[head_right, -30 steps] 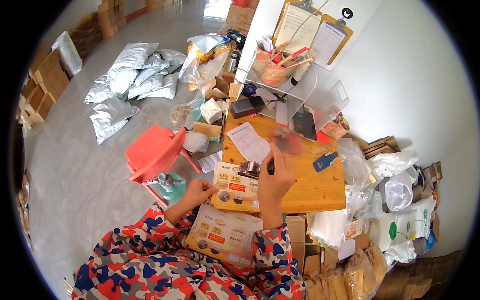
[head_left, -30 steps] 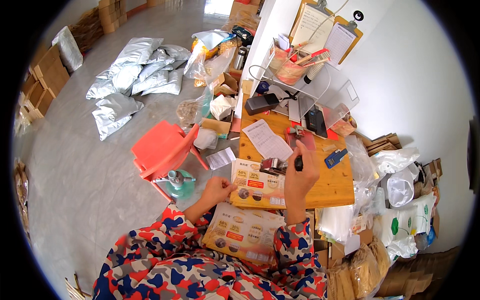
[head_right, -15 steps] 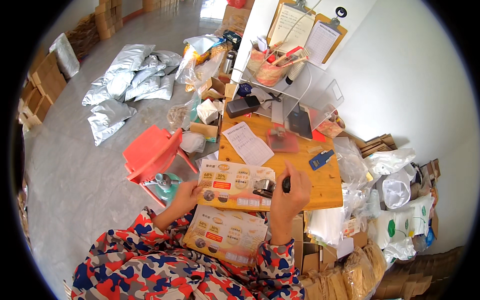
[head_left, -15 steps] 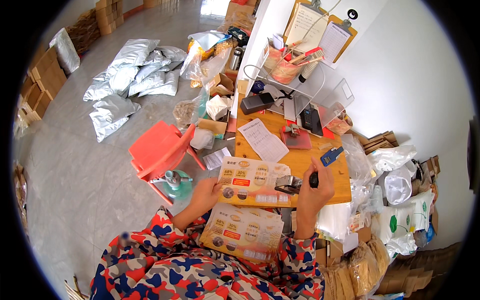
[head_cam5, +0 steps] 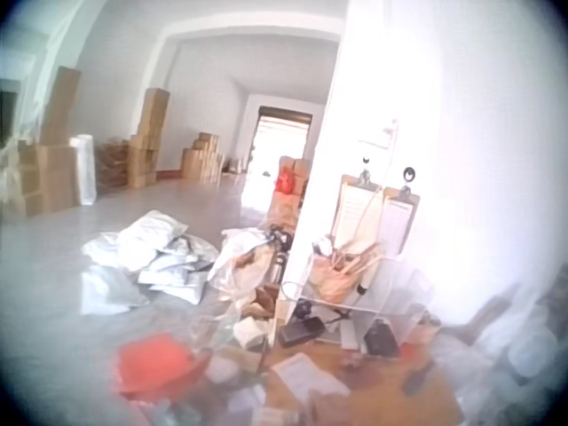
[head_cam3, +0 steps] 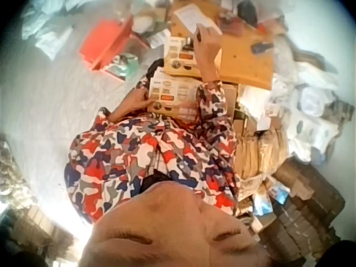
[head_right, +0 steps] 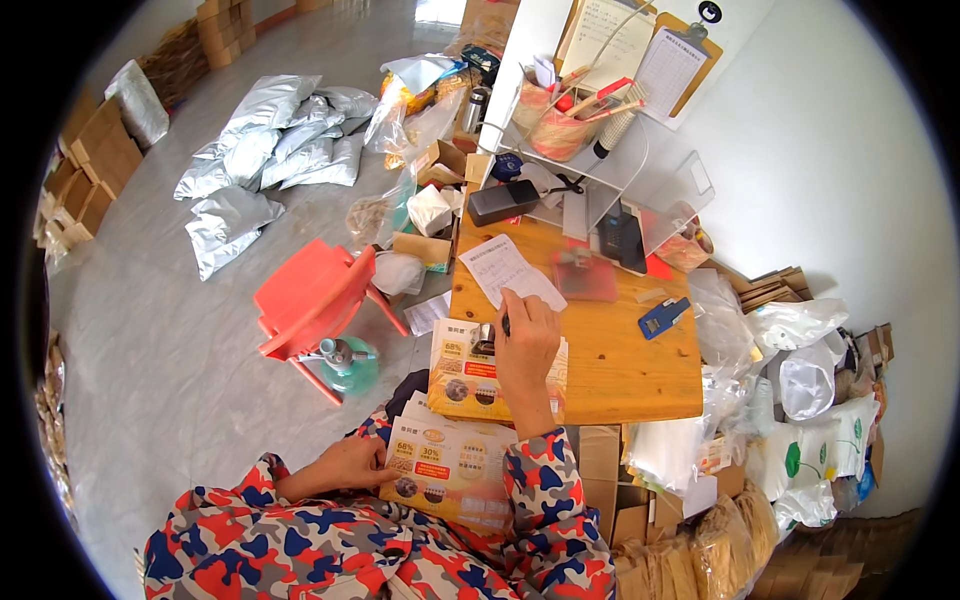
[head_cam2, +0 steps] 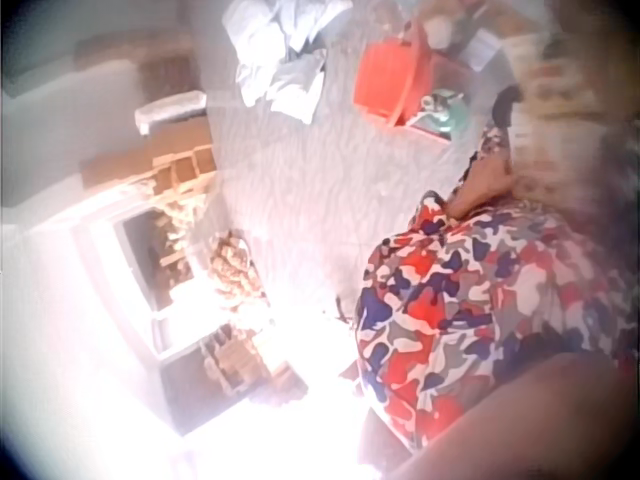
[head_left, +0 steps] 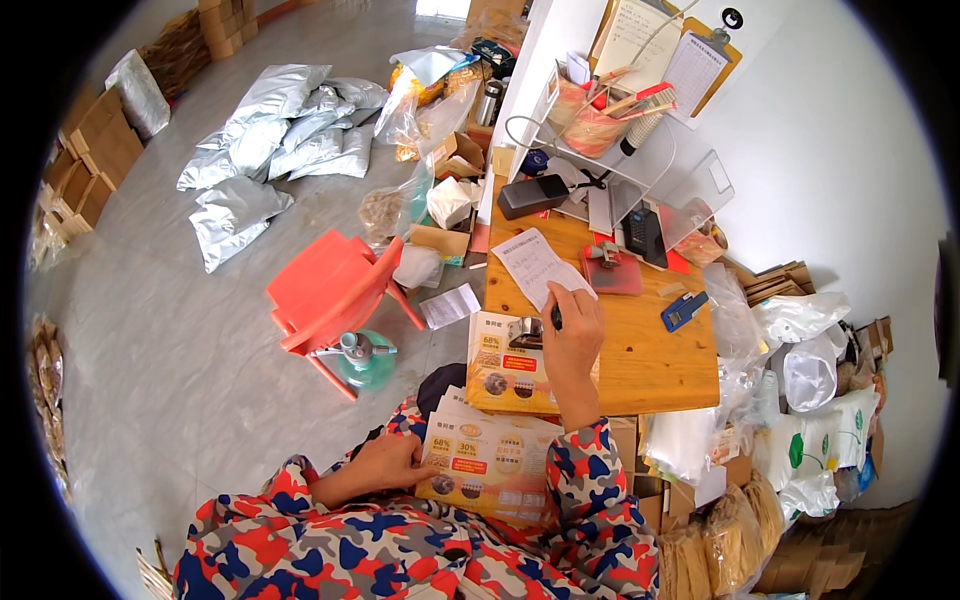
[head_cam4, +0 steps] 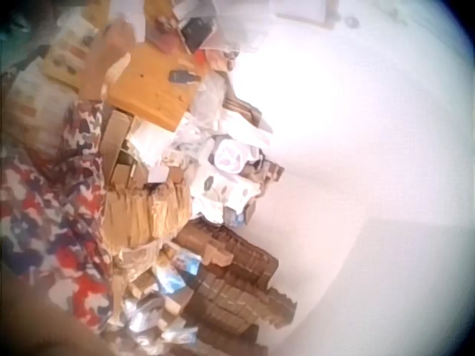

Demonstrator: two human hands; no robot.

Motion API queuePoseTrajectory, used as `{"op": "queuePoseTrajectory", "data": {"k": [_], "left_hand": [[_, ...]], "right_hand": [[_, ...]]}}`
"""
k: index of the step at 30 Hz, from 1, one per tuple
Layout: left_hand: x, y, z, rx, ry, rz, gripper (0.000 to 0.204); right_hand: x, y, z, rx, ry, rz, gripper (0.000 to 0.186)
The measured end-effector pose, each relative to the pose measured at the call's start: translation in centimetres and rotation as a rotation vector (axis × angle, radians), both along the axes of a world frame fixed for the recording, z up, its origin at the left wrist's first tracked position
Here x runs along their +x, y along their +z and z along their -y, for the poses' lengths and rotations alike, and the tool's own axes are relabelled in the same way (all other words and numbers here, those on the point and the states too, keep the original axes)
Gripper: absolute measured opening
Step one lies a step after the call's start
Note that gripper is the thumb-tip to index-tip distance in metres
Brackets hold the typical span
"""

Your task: The person repeatedly stamps a stack of printed documents using a handheld stamping tool at a wooden table. They align each sheet, press the stamp, and move to the next document in sequence.

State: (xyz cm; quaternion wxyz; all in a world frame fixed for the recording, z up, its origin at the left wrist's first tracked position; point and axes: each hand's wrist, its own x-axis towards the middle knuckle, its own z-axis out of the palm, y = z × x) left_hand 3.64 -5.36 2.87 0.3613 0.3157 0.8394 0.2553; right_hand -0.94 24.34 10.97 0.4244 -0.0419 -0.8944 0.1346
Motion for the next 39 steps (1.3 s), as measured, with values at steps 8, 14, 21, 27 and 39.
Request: {"op": "queuePoseTrajectory", "data": {"k": [8, 14, 21, 27, 39], "left_hand": [[-7.0, 1.3, -5.8, 0.379, 0.427, 0.051, 0.034], [-8.3, -2.0, -10.4, 0.450, 0.469, 0.220, 0.031], [-7.7, -1.8, -10.3, 0.370, 0.548, 0.114, 0.024], [-6.7, 0.3, -8.8, 0.423, 0.471, -0.252, 0.019], [0.8, -2.1, -1.6, 0.340, 0.325, 0.070, 0.016]], "right_hand": [[-0.8, -4.1, 0.3, -0.059, 0.004, -0.018, 0.028], [0.2, 0.8, 0.1, -0.010, -0.024, -0.021, 0.027], [4.1, 6.3, 0.4, -0.056, -0.133, -0.167, 0.032], [5.8, 6.4, -0.1, -0.059, -0.182, -0.129, 0.025], [1.9, 2.9, -0.6, 0.005, -0.087, -0.052, 0.025]]}}
